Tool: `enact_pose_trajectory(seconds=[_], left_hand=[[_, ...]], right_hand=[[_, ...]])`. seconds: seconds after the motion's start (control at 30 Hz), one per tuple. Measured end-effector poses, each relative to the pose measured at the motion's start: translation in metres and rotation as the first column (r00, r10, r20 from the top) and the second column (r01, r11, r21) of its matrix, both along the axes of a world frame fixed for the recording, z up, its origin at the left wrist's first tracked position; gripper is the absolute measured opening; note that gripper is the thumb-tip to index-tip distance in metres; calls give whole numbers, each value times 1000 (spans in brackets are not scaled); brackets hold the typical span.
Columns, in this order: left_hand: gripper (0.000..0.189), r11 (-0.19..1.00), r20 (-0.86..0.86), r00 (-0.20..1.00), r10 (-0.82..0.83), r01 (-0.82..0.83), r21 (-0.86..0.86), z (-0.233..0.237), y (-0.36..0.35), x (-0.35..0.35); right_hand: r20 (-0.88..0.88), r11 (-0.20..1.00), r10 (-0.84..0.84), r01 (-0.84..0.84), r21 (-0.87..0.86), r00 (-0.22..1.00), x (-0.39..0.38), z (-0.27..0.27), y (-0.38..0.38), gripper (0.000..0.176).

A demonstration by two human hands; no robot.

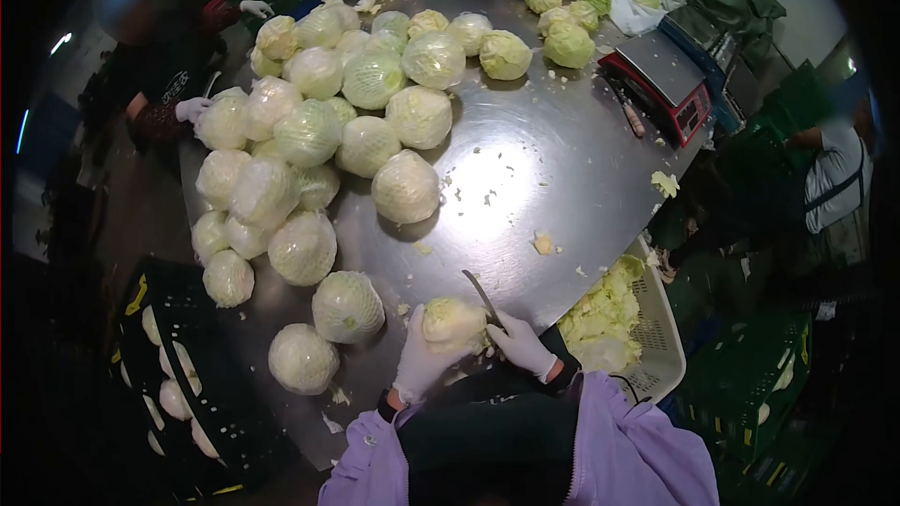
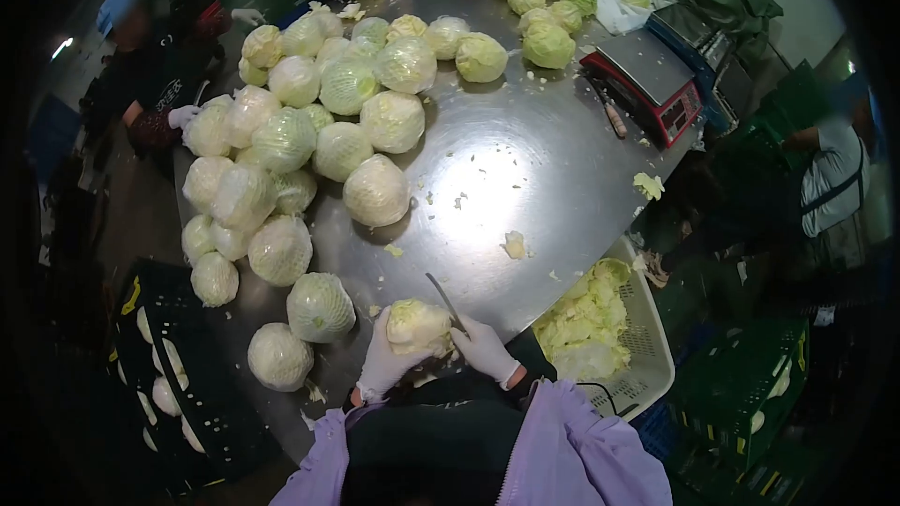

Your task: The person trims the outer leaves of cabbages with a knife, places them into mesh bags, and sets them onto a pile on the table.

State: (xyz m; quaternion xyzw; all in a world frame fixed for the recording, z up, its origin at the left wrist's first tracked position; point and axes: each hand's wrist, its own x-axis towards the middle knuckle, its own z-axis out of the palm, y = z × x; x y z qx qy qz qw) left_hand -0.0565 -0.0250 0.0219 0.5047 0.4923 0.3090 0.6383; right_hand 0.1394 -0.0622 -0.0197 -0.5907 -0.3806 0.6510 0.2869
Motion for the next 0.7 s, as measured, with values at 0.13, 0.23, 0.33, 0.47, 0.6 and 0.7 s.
enact_pose_trajectory(seconds=[0.13, 0.23, 0.33, 0.47, 0.6, 0.7], left_hand=[[87, 992, -168, 986, -15, 36, 123, -5, 5, -6], [89, 990, -383, 922, -56, 102, 101, -5, 10, -6], [87, 954, -489, 871, -38, 178, 243, -21, 14, -7], [85, 963, -488, 869, -78, 193, 191, -1, 16, 0], [86, 947, -548, 833, -76, 232, 221, 0, 19, 3], [85, 956, -509, 858, -68, 203, 214, 0, 18, 1]], right_hand=[[421, 769, -103, -196, 608, 901, -1, 4, 0, 42], [512, 712, -220, -222, 666, 830, -11, 19, 4, 43], [641, 772, -157, -312, 554, 751, -16, 15, 8, 44], [731, 790, -102, -392, 472, 675, -12, 22, 15, 39], [709, 819, -34, -387, 424, 704, -3, 24, 23, 33], [662, 807, -14, -383, 450, 749, 4, 16, 28, 32]])
